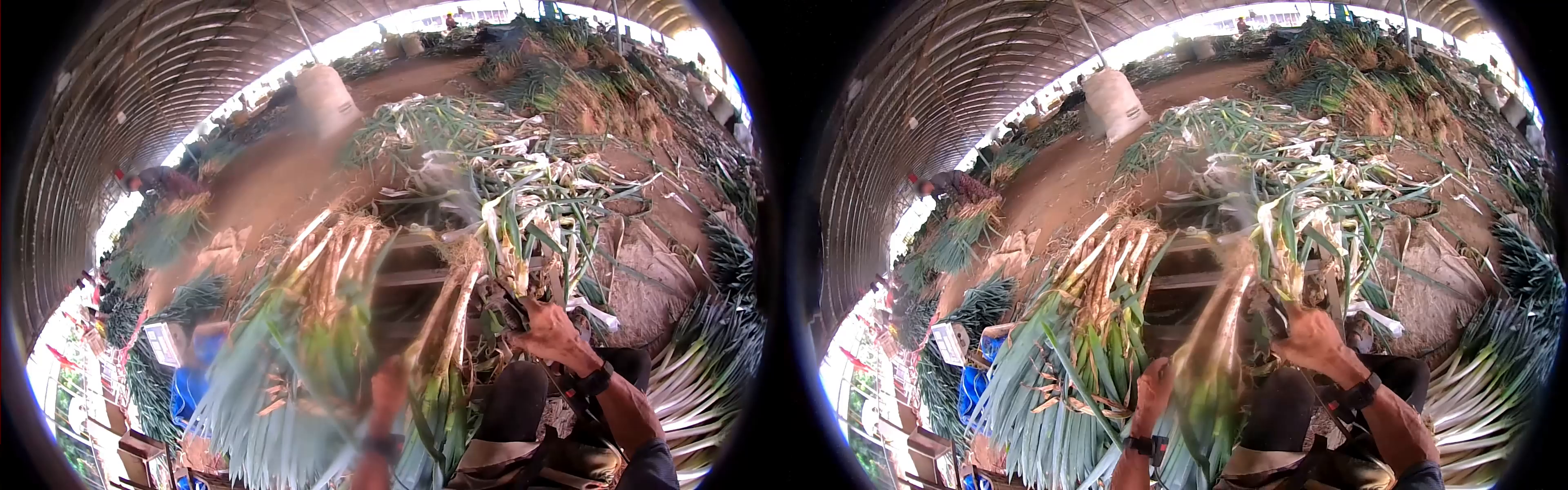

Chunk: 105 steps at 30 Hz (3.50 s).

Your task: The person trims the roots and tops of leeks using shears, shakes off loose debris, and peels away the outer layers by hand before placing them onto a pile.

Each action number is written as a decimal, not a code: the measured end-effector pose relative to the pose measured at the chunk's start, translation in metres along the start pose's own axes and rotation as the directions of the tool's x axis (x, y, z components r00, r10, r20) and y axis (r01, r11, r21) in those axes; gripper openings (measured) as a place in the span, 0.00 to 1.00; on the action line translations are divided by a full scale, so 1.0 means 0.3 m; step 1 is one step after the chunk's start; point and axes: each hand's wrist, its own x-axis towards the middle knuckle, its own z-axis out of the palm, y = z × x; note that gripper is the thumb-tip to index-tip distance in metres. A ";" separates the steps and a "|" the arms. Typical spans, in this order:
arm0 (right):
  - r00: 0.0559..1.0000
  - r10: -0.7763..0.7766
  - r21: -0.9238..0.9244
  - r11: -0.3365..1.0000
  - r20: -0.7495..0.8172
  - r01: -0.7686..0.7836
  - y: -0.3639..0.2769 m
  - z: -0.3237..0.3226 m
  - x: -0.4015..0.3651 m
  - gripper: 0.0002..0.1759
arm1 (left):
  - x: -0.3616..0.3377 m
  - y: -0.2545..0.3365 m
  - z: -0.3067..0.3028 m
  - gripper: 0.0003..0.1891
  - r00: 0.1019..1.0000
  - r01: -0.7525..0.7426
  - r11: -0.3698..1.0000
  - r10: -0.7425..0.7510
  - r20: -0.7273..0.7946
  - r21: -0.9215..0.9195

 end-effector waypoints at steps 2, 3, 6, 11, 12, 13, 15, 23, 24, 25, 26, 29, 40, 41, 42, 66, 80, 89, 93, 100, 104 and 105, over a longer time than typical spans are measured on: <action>0.998 0.053 -0.006 0.999 0.022 -0.052 0.004 -0.039 -0.017 0.31 | 0.028 0.009 0.011 0.24 0.997 -0.009 0.999 0.005 0.078 0.046; 0.996 0.078 -0.010 0.997 0.032 -0.077 0.004 -0.054 -0.024 0.32 | 0.038 0.052 -0.004 0.24 0.993 -0.015 0.998 0.007 0.115 0.068; 0.995 0.085 -0.010 0.996 0.049 -0.085 0.027 -0.078 -0.045 0.41 | 0.108 -0.007 0.118 0.23 0.995 -0.091 0.981 0.096 -0.017 0.170; 0.995 0.069 -0.123 0.991 0.072 -0.060 0.043 -0.126 -0.072 0.49 | 0.171 0.016 0.085 0.24 0.973 -0.208 0.878 0.139 0.187 0.431; 0.999 0.048 -0.121 0.991 -0.003 -0.048 0.054 -0.130 -0.088 0.46 | 0.159 0.044 0.033 0.22 0.956 -0.249 0.856 0.144 0.254 0.453; 0.996 0.087 -0.097 0.992 0.035 -0.083 0.056 -0.148 -0.101 0.44 | 0.146 0.043 0.004 0.22 0.958 -0.232 0.905 0.148 0.247 0.357; 0.982 0.149 -0.057 0.988 0.118 -0.143 0.041 -0.201 -0.108 0.40 | 0.114 0.058 -0.063 0.20 0.960 -0.195 0.969 0.156 0.233 0.152; 0.987 -0.053 0.029 0.998 0.155 0.049 0.023 -0.153 -0.161 0.36 | 0.029 0.096 -0.169 0.19 0.974 -0.228 0.954 0.224 0.044 0.193; 0.981 -0.019 -0.011 1.000 0.192 0.022 -0.002 -0.159 -0.169 0.39 | 0.033 0.086 -0.168 0.19 0.967 -0.251 0.932 0.251 0.035 0.262; 0.983 -0.023 -0.040 0.999 0.184 0.031 -0.015 -0.156 -0.177 0.40 | 0.037 0.078 -0.160 0.19 0.985 -0.167 0.954 0.169 0.013 0.249; 0.984 -0.027 -0.069 0.997 0.175 0.040 -0.026 -0.151 -0.184 0.41 | 0.045 0.071 -0.149 0.19 0.996 -0.082 0.968 0.087 -0.008 0.236; 0.961 0.081 -0.141 0.989 0.265 -0.045 -0.092 -0.181 -0.183 0.46 | 0.081 0.007 -0.064 0.24 0.997 0.019 0.920 0.013 -0.079 0.392; 0.967 0.133 -0.278 0.958 0.216 -0.070 0.185 -0.026 -0.102 0.37 | 0.153 0.156 0.115 0.28 0.960 -0.067 0.932 0.157 -0.231 0.355; 0.974 0.122 -0.317 0.947 0.190 -0.057 0.217 -0.001 -0.106 0.35 | 0.191 0.105 0.137 0.27 0.964 -0.059 0.944 0.138 -0.228 0.325; 0.978 0.083 -0.383 0.924 0.194 -0.002 0.239 0.018 -0.107 0.32 | 0.225 0.068 0.147 0.27 0.967 -0.050 0.954 0.120 -0.224 0.295; 0.991 0.106 0.825 0.549 0.086 -0.130 -0.073 0.533 0.406 0.09 | 0.015 0.197 0.068 0.16 0.978 -0.198 0.975 0.203 0.044 -0.105; 0.959 0.224 0.962 0.248 -0.175 0.118 -0.121 0.372 0.340 0.15 | -0.228 0.013 -0.045 0.12 0.931 -0.146 0.987 0.113 -0.348 -0.070; 0.963 0.249 0.976 0.212 -0.106 0.053 -0.035 0.405 0.317 0.14 | 0.094 0.120 -0.137 0.17 0.789 -0.072 0.996 0.025 -0.613 -0.052; 0.898 0.440 0.983 0.173 -0.023 -0.060 -0.052 0.365 0.311 0.12 | 0.104 0.071 -0.200 0.14 0.766 0.071 0.986 -0.150 -0.625 -0.149; 0.870 0.488 0.989 0.075 0.075 -0.128 -0.033 0.347 0.293 0.13 | 0.133 -0.235 -0.229 0.10 0.717 -0.071 0.971 -0.111 -0.689 -0.229; 0.964 0.266 0.945 0.310 0.019 -0.105 -0.034 0.375 0.309 0.21 | 0.140 -0.144 -0.070 0.15 0.948 0.002 1.000 -0.002 -0.317 0.000; 0.975 0.221 0.924 0.372 0.004 -0.089 -0.029 0.365 0.299 0.17 | 0.135 -0.046 -0.049 0.14 0.976 0.022 0.998 -0.036 -0.213 -0.067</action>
